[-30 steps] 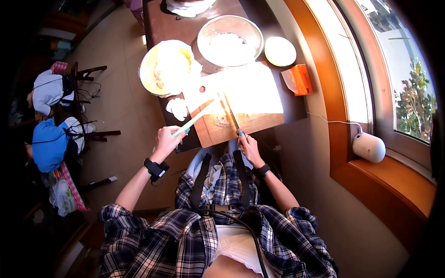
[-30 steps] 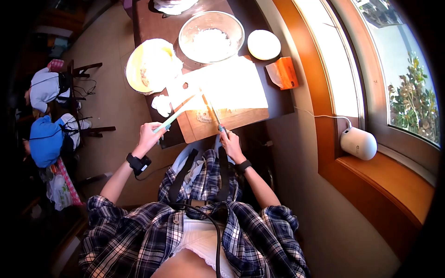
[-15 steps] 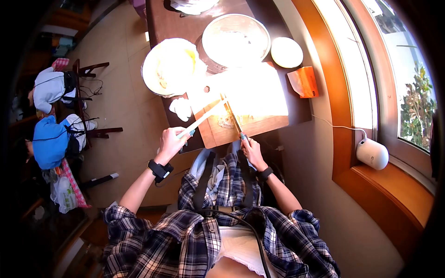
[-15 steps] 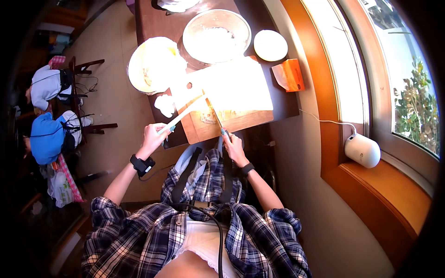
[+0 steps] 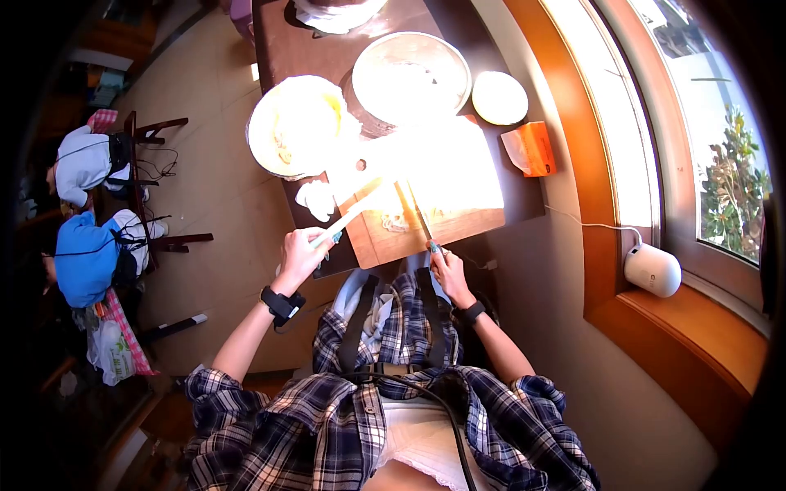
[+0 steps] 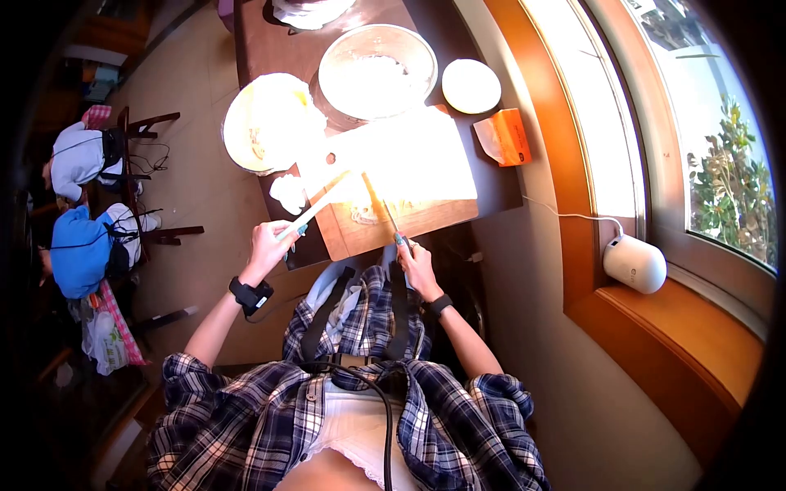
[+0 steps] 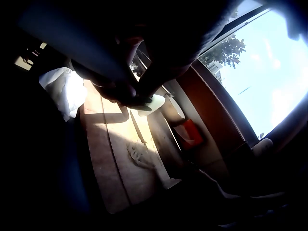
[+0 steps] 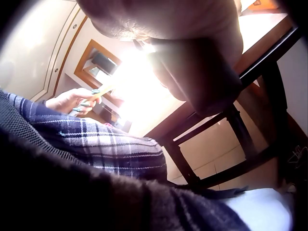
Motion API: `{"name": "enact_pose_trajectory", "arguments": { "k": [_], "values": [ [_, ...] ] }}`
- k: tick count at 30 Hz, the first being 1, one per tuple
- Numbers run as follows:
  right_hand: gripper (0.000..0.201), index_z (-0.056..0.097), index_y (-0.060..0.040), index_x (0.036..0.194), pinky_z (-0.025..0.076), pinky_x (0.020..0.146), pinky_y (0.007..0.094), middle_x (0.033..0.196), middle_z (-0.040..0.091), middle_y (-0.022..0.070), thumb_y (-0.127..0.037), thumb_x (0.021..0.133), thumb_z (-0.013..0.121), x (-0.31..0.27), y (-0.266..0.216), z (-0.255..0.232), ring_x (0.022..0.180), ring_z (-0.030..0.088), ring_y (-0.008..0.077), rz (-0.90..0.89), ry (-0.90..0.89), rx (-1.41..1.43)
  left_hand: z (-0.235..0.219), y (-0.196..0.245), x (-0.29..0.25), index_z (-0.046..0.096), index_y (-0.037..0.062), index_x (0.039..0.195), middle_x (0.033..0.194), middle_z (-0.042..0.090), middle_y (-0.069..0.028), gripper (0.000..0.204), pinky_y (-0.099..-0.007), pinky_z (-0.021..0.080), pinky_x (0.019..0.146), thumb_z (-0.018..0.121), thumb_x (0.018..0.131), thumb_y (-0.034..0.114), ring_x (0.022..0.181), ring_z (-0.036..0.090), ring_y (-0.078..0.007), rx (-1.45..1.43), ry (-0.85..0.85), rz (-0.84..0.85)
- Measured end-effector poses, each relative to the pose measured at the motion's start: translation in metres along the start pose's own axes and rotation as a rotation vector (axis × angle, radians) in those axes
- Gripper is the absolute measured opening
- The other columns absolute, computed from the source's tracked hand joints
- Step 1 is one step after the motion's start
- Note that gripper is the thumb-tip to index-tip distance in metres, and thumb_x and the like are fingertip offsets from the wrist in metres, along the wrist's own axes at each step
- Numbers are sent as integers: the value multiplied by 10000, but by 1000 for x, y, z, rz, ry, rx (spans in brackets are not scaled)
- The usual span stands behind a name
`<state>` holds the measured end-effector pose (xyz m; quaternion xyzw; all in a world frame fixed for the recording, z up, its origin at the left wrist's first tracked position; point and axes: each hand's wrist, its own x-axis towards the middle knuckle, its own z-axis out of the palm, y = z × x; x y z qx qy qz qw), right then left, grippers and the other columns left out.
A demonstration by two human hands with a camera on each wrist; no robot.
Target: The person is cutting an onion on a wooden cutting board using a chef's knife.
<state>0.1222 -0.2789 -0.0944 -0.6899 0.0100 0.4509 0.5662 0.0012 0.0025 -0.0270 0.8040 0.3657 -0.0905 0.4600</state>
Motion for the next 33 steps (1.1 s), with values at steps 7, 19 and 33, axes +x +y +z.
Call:
{"name": "enact_pose_trajectory", "arguments": {
  "k": [7, 19, 33],
  "values": [
    [418, 464, -80, 671, 223, 375, 200, 497, 366, -57, -399, 942, 451, 1, 19, 9, 397, 311, 21, 30, -8, 34, -1, 10, -4, 699, 43, 843, 607, 644, -26, 125, -240, 439, 504, 634, 775, 124, 525, 578, -64, 65, 21, 25],
    [461, 476, -50, 635, 278, 399, 225, 518, 414, -32, -410, 923, 475, 16, 7, -20, 429, 358, 40, -68, 59, 4, -6, 14, -14, 715, 99, 853, 614, 651, -50, 175, -288, 474, 544, 665, 758, 238, 554, 627, -140, 194, 0, 87],
    [478, 447, -112, 740, 249, 377, 203, 480, 286, -71, -534, 922, 317, 2, -49, -34, 359, 245, 48, 483, -450, 737, 21, 26, -8, 721, 74, 807, 579, 635, -13, 156, -215, 457, 458, 632, 794, 201, 443, 561, -67, -108, -353, -10]
  ]
}}
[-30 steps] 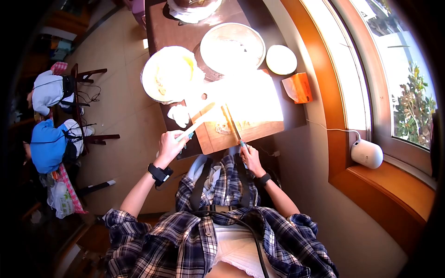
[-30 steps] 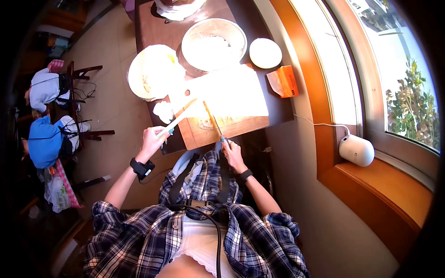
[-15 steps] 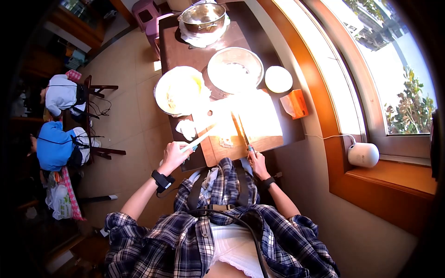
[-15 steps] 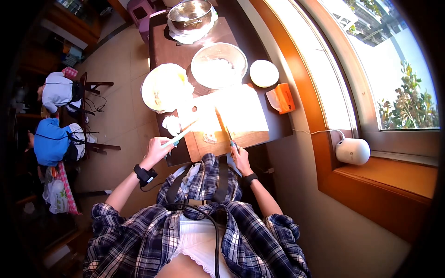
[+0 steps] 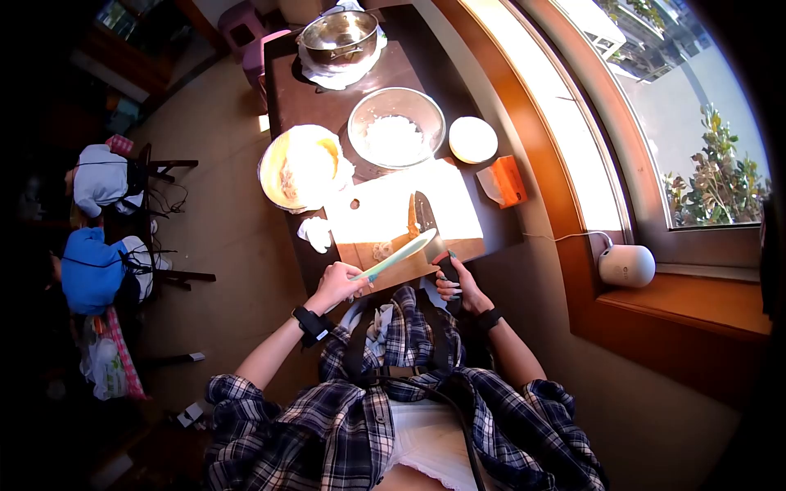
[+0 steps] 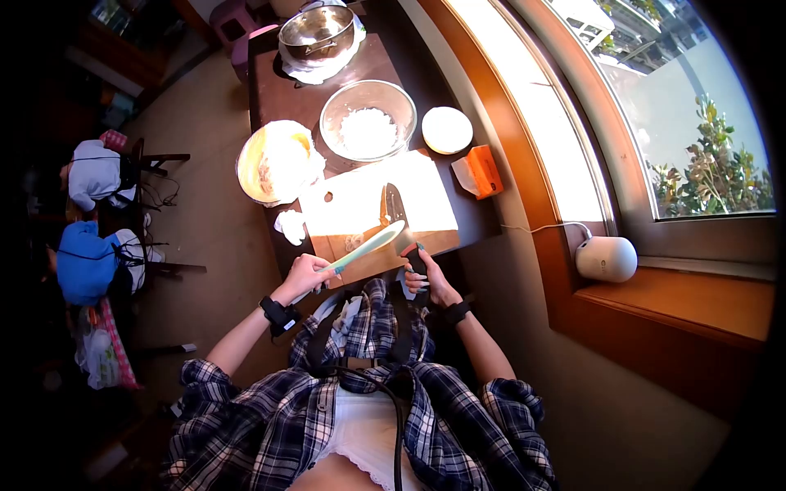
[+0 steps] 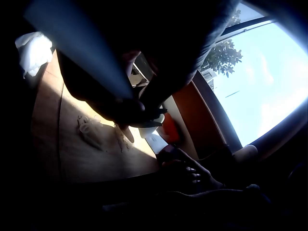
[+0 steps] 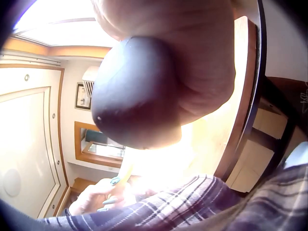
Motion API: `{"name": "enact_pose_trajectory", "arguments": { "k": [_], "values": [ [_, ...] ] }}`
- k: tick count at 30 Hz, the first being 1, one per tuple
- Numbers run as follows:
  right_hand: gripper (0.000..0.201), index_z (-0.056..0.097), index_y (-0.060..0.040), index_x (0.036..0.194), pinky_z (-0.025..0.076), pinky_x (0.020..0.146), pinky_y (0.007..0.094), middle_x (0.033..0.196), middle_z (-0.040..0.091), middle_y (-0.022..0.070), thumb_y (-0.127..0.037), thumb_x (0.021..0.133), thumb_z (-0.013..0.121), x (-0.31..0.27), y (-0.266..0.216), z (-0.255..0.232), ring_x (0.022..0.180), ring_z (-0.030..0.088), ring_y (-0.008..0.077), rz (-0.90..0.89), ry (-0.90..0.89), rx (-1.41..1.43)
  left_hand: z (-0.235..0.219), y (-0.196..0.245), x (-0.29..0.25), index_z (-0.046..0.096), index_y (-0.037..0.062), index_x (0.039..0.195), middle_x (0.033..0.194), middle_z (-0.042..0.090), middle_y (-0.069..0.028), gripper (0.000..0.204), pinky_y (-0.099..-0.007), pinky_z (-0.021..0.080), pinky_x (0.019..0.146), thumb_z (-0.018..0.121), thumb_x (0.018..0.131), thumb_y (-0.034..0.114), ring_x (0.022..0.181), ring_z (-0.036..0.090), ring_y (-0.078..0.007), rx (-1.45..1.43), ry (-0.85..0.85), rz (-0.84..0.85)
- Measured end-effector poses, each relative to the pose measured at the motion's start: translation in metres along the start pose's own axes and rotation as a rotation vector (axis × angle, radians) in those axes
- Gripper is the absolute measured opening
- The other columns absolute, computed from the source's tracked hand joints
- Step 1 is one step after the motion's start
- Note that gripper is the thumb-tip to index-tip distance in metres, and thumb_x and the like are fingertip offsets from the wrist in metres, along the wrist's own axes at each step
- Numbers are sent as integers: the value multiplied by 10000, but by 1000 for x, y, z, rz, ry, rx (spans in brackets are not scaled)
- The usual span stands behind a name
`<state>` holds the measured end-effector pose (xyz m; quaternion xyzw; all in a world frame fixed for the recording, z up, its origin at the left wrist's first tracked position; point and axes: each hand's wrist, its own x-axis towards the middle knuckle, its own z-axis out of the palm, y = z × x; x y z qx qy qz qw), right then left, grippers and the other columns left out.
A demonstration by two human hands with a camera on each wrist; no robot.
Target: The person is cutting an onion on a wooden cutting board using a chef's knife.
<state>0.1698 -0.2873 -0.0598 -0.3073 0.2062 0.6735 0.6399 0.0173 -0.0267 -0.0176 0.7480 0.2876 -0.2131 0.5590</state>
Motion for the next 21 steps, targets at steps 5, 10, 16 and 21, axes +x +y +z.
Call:
{"name": "enact_pose_trajectory", "arguments": {
  "k": [5, 10, 16, 21],
  "values": [
    [487, 446, -110, 727, 233, 371, 197, 481, 291, -74, -543, 915, 325, -3, -2, 5, 356, 237, 41, 38, -13, 20, -5, -16, 7, 724, 82, 800, 572, 628, -5, 159, -217, 456, 442, 628, 797, 209, 436, 556, -64, -79, 66, 33],
    [482, 449, -105, 739, 242, 375, 204, 474, 298, -70, -536, 917, 328, -9, -8, 19, 358, 248, 57, 69, 34, -31, -12, -30, 5, 725, 81, 786, 557, 615, -3, 164, -216, 452, 436, 628, 808, 212, 427, 544, -59, -140, 136, -7],
    [512, 481, -87, 725, 269, 392, 216, 479, 344, -59, -527, 930, 316, -9, -7, 49, 379, 294, 71, -65, 331, -526, -14, -42, -16, 721, 73, 785, 557, 605, -3, 165, -206, 430, 426, 634, 822, 207, 431, 529, -49, -218, 172, -2],
    [538, 604, 0, 729, 439, 490, 357, 597, 589, 127, -482, 902, 440, -8, -14, 83, 530, 586, 245, -405, 645, -1746, -39, -37, -45, 700, 22, 827, 559, 557, 13, 188, -183, 384, 419, 612, 849, 188, 447, 484, -33, -307, 146, 47]
  ]
}}
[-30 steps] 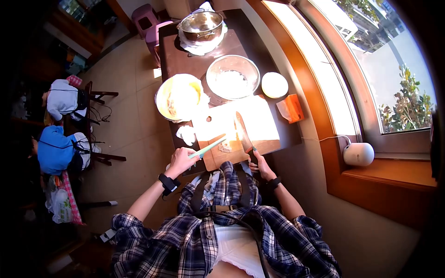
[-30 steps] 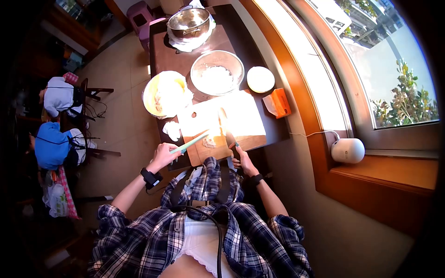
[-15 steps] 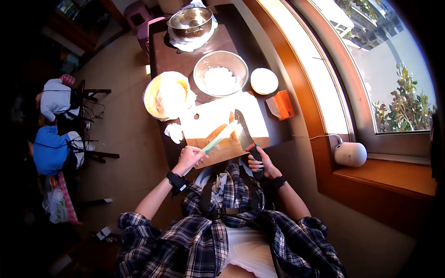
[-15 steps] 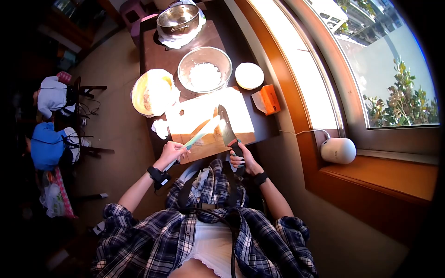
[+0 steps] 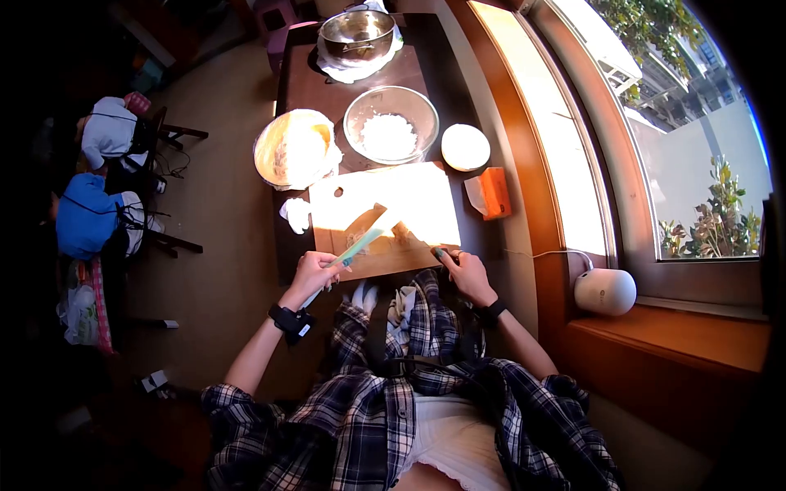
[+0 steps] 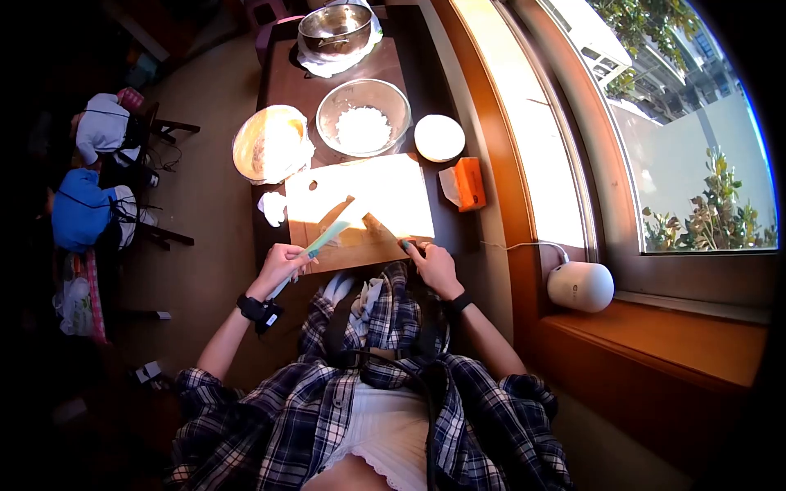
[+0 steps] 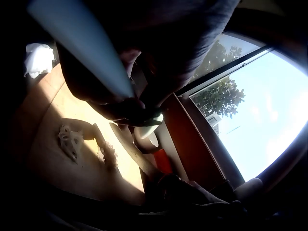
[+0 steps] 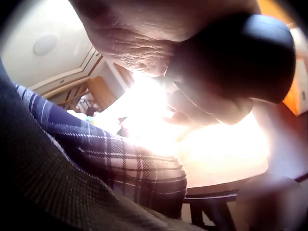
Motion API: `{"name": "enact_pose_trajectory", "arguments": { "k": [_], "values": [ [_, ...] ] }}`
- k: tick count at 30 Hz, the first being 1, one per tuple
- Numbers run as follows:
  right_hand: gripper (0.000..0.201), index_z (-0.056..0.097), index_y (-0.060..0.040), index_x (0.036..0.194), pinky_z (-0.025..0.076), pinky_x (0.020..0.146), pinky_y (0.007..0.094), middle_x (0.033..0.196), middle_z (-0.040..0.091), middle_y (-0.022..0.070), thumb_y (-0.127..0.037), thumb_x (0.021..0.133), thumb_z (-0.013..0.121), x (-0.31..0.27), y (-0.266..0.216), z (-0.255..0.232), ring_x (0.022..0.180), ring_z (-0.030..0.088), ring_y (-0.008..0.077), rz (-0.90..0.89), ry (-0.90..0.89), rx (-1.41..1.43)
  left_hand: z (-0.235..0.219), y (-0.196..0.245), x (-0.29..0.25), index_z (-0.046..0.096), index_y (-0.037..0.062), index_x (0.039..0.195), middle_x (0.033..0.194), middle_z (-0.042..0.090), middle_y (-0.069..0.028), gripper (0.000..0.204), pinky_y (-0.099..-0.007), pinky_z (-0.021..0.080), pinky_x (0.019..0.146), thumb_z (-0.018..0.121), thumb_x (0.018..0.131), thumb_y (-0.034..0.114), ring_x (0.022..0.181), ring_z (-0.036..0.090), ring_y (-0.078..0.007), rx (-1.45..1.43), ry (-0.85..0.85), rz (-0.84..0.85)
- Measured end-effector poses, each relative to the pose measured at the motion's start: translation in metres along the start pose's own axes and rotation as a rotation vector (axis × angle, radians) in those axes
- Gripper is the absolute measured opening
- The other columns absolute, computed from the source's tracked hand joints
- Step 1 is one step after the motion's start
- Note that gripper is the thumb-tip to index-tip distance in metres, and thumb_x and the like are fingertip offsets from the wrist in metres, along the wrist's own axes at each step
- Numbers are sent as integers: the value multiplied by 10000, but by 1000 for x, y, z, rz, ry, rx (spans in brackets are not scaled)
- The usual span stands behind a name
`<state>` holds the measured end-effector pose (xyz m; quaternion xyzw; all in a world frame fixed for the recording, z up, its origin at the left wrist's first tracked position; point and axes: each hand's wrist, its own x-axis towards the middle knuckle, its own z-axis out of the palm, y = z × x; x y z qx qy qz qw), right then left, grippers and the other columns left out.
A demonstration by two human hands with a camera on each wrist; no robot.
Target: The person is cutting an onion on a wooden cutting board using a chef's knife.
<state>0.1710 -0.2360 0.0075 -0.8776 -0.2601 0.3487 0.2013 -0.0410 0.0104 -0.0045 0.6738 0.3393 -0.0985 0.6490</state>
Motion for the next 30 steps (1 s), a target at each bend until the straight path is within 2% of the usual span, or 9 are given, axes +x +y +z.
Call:
{"name": "enact_pose_trajectory", "arguments": {
  "k": [2, 4, 9, 17, 21, 24, 26, 27, 30],
  "values": [
    [486, 637, 10, 785, 478, 572, 404, 678, 615, 189, -455, 860, 518, 4, 3, 17, 624, 620, 310, -56, 71, -187, -6, -9, -4, 694, 18, 841, 558, 548, 19, 210, -179, 377, 418, 607, 856, 208, 449, 477, -30, -32, -17, 1],
    [440, 638, -2, 779, 484, 563, 401, 682, 622, 180, -438, 810, 588, 4, -10, 14, 611, 614, 320, -317, 288, -384, -13, 0, -5, 692, 17, 846, 556, 546, 23, 207, -177, 379, 422, 601, 857, 202, 453, 479, -28, 25, 7, 17],
    [411, 612, -20, 717, 475, 511, 347, 621, 604, 141, -426, 781, 625, 2, -22, 14, 547, 601, 268, -444, 293, -524, -8, 13, 2, 694, 10, 831, 564, 580, -3, 187, -189, 400, 433, 616, 822, 180, 443, 503, -38, 57, -58, -2],
    [424, 591, -15, 660, 462, 490, 354, 576, 580, 139, -421, 778, 632, 1, -23, 12, 502, 579, 269, -503, 292, -543, 1, 14, 6, 704, 29, 813, 553, 590, -2, 186, -201, 411, 418, 631, 818, 201, 433, 512, -44, 156, -60, 9],
    [459, 611, 5, 701, 477, 518, 378, 589, 593, 169, -444, 795, 604, 2, -19, 9, 547, 599, 301, -413, 269, -477, -9, 6, 10, 704, 32, 798, 547, 590, 3, 171, -196, 404, 411, 630, 811, 186, 431, 513, -40, 109, 33, -6],
    [544, 649, 32, 825, 467, 592, 422, 648, 589, 235, -493, 855, 511, 6, -15, 9, 624, 602, 357, -82, 40, -85, -23, -12, 4, 716, 80, 781, 558, 615, -8, 152, -207, 441, 426, 642, 788, 213, 433, 552, -64, 186, 184, 8],
    [493, 640, 19, 945, 403, 497, 356, 541, 457, 167, -451, 890, 502, 5, -13, 10, 481, 496, 199, -124, 34, 124, -33, -20, 5, 716, 90, 780, 573, 630, -31, 150, -242, 463, 466, 649, 776, 224, 469, 586, -96, 237, 260, -8],
    [507, 624, 35, 835, 365, 469, 313, 520, 424, 84, -457, 887, 512, 11, -4, 15, 491, 415, 109, -72, -10, 106, -37, -27, 6, 716, 95, 784, 582, 635, -39, 158, -264, 474, 498, 656, 768, 240, 501, 603, -116, 276, 291, -27],
    [503, 555, 1, 703, 323, 448, 268, 528, 427, 11, -471, 876, 530, 16, 12, 32, 490, 404, 77, 65, -98, 252, -42, -58, 17, 717, 112, 787, 611, 648, -45, 179, -319, 492, 573, 669, 746, 279, 591, 638, -168, 341, 320, -96]
  ]
}}
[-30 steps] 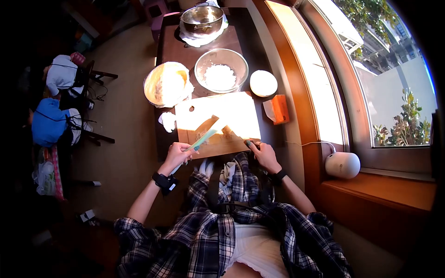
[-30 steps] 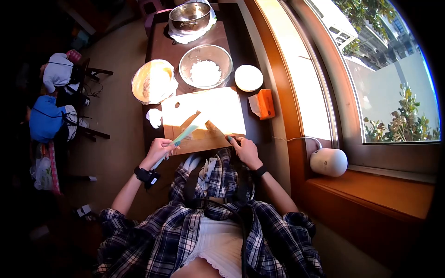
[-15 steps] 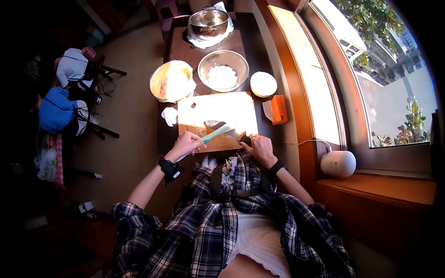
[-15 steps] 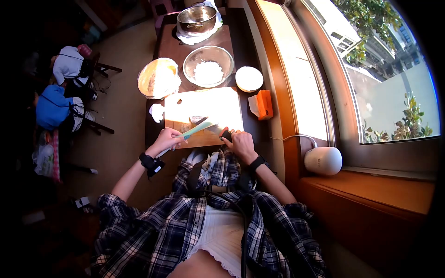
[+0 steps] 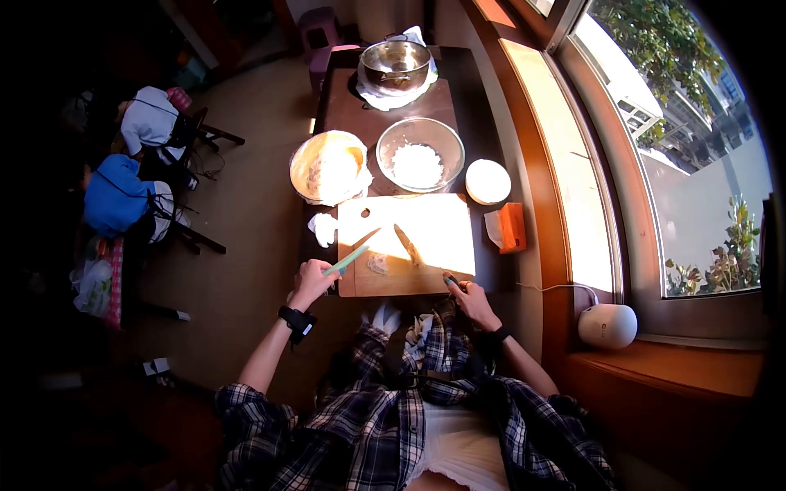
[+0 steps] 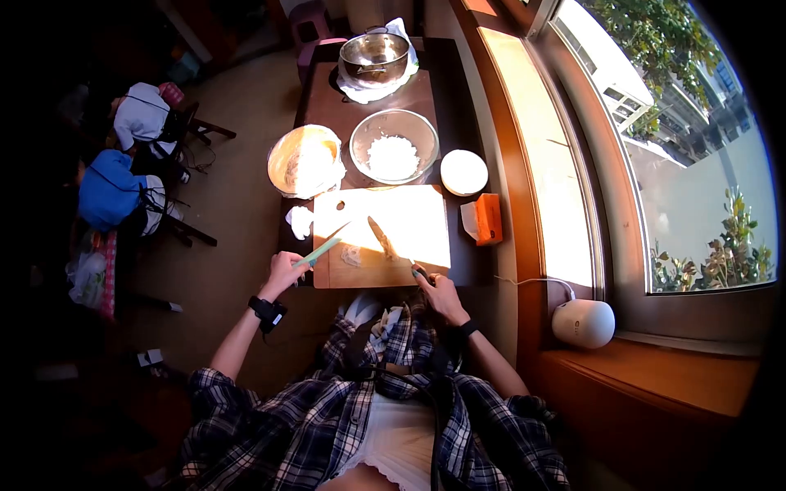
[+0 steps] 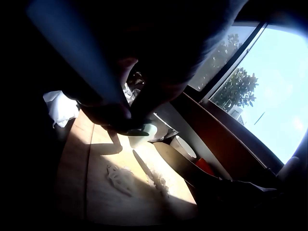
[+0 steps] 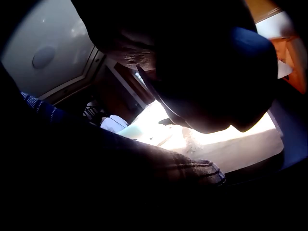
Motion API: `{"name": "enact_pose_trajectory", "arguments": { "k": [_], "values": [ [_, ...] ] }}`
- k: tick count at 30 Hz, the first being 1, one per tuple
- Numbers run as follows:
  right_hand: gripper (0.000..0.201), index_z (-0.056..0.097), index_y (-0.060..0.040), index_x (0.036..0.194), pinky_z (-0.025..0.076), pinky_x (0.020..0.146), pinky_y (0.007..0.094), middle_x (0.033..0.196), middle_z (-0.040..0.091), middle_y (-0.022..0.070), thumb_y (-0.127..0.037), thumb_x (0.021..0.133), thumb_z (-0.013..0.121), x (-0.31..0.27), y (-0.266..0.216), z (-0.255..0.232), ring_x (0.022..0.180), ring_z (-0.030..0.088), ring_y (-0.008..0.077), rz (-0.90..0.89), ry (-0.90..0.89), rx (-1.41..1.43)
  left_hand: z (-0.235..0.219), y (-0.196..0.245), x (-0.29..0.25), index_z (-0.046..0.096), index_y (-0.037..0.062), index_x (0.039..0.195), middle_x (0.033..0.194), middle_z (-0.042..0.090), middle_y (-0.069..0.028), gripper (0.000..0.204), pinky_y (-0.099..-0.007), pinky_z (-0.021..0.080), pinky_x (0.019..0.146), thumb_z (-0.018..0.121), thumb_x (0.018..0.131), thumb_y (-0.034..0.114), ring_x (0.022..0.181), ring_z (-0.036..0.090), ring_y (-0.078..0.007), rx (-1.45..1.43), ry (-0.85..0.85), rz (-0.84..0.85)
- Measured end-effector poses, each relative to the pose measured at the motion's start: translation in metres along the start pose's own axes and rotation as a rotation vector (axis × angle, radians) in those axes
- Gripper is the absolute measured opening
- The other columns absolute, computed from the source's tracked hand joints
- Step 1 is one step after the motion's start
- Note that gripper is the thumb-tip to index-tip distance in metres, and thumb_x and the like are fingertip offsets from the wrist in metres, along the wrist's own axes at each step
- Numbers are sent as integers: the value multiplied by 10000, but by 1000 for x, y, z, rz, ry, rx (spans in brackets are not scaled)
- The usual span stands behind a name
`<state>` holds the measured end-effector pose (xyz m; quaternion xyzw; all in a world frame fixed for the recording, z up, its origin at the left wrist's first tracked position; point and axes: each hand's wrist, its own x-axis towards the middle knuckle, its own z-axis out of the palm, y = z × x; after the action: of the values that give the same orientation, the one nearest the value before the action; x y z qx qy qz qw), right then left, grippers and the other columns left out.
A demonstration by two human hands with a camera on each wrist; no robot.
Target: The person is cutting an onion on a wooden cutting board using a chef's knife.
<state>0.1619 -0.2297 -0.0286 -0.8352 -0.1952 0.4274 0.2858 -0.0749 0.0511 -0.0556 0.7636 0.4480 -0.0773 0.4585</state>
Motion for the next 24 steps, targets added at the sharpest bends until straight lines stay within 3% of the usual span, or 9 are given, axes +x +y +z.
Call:
{"name": "enact_pose_trajectory", "arguments": {
  "k": [1, 2, 4, 8, 11, 19, 24],
  "values": [
    [497, 486, -51, 639, 291, 441, 234, 553, 418, -43, -490, 864, 542, 0, 3, 2, 488, 384, 58, -28, -6, 68, 1, -2, 3, 716, 114, 785, 617, 650, -45, 175, -323, 493, 578, 668, 746, 278, 601, 640, -177, 55, -2, 13],
    [507, 503, -39, 657, 294, 438, 236, 550, 427, -36, -501, 863, 538, 0, 5, 3, 482, 385, 61, -27, -19, 72, 3, -4, 4, 716, 116, 783, 624, 653, -44, 172, -328, 494, 583, 666, 745, 276, 612, 643, -186, 109, -9, 24],
    [589, 545, 64, 714, 397, 525, 339, 567, 506, 120, -502, 872, 506, 0, 7, 6, 530, 484, 194, 42, -80, 134, 6, -3, 8, 715, 119, 783, 633, 655, -50, 172, -337, 496, 590, 662, 745, 279, 618, 643, -198, 117, -38, 14],
    [579, 559, 70, 720, 411, 533, 345, 569, 528, 156, -487, 872, 512, -10, 11, -2, 533, 525, 240, -9, -66, 12, 6, 11, 4, 717, 136, 779, 637, 654, -60, 164, -348, 501, 607, 662, 739, 285, 631, 646, -218, 172, -26, 23],
    [528, 585, 64, 714, 424, 557, 386, 636, 561, 228, -442, 858, 539, -12, 22, -16, 597, 576, 330, -35, -71, -110, 5, 28, 3, 715, 131, 780, 635, 652, -66, 155, -356, 502, 627, 654, 732, 265, 651, 647, -230, 216, -44, -19],
    [479, 607, 50, 768, 417, 545, 390, 641, 563, 214, -417, 857, 552, -2, 56, -39, 595, 579, 330, -85, -53, -190, 30, 43, 3, 715, 136, 788, 631, 649, -64, 152, -349, 493, 598, 662, 729, 267, 626, 642, -225, 285, -20, 46],
    [486, 609, 61, 819, 418, 548, 387, 648, 561, 220, -418, 864, 540, -10, 43, -45, 604, 582, 334, -51, -33, -101, 48, 34, 14, 714, 131, 783, 619, 643, -63, 139, -334, 485, 574, 661, 739, 252, 604, 637, -213, 273, 1, 103]
  ]
}}
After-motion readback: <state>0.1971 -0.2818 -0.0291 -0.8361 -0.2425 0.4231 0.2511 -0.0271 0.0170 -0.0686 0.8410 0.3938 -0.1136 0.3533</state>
